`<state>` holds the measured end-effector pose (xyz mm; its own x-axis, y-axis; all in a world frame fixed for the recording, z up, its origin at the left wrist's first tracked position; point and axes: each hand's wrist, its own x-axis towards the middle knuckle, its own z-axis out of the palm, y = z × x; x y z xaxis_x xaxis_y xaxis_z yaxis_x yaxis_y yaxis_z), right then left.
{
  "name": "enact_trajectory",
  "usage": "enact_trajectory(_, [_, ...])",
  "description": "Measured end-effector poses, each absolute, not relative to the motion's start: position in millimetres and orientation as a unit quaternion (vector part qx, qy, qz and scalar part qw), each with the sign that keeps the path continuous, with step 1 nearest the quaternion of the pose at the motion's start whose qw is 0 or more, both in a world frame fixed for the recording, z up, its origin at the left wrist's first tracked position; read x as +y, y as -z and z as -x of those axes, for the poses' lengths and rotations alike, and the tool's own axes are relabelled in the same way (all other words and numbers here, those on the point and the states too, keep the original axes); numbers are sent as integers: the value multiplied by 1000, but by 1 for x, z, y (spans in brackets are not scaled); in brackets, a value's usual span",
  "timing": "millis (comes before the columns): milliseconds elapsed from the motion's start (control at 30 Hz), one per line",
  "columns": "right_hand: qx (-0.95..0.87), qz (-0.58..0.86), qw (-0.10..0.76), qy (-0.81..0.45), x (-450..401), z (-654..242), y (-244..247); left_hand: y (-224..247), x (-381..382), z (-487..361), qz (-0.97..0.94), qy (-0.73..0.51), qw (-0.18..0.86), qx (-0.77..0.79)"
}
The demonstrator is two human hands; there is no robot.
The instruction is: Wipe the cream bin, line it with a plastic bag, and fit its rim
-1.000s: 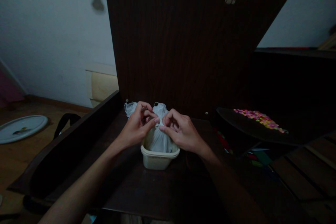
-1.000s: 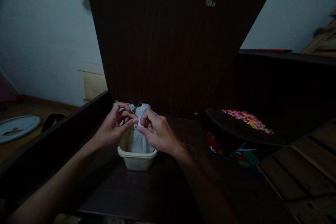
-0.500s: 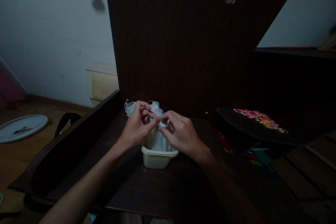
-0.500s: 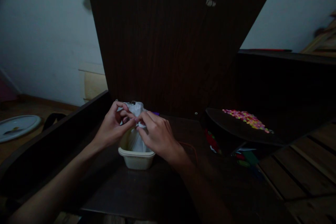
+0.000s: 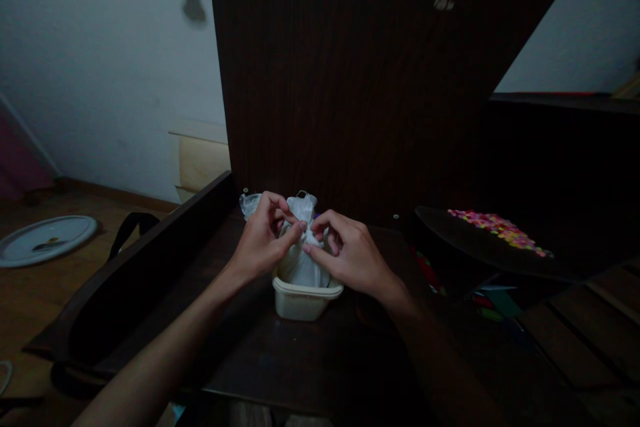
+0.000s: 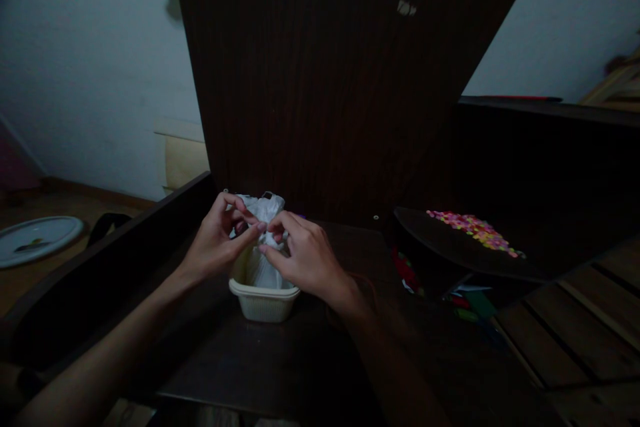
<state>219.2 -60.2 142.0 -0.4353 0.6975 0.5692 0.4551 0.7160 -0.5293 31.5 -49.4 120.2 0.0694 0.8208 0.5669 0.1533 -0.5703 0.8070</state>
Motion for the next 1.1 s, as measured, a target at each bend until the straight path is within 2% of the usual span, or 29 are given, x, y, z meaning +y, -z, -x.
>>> enact_trajectory(133, [-850,347,390,-78,-65,-213,-141,-121,-51,-32,-676,-571,285,367])
enact_trajectory(333, [-823,300,400,-268,-60,-223,-146,-114,-43,-24,-682,-581,278,345])
enact_trajectory(400, [-817,295,401,-292,-58,-226,-146,-113,-41,-24,-678,-588,272,347])
enact_trajectory(633, [-834,360,405,-103,-64,-216,-141,-118,-46,-33,-665,-589,295,351])
enact_trajectory(733, [-840,366,391,-85,-67,-213,-141,-118,-47,-35,-670,-590,296,340])
enact_trajectory(867, [-835,360,393,-137,-67,-215,-143,-115,-45,-31,-691,-579,275,335])
enact_trajectory(1033, [-813,306,386,-311,-63,-227,-144,-116,-40,-24,-692,-588,224,353])
enact_trajectory(1100, [-801,294,396,-340,-63,-232,-144,-117,-38,-23,-681,-601,232,347])
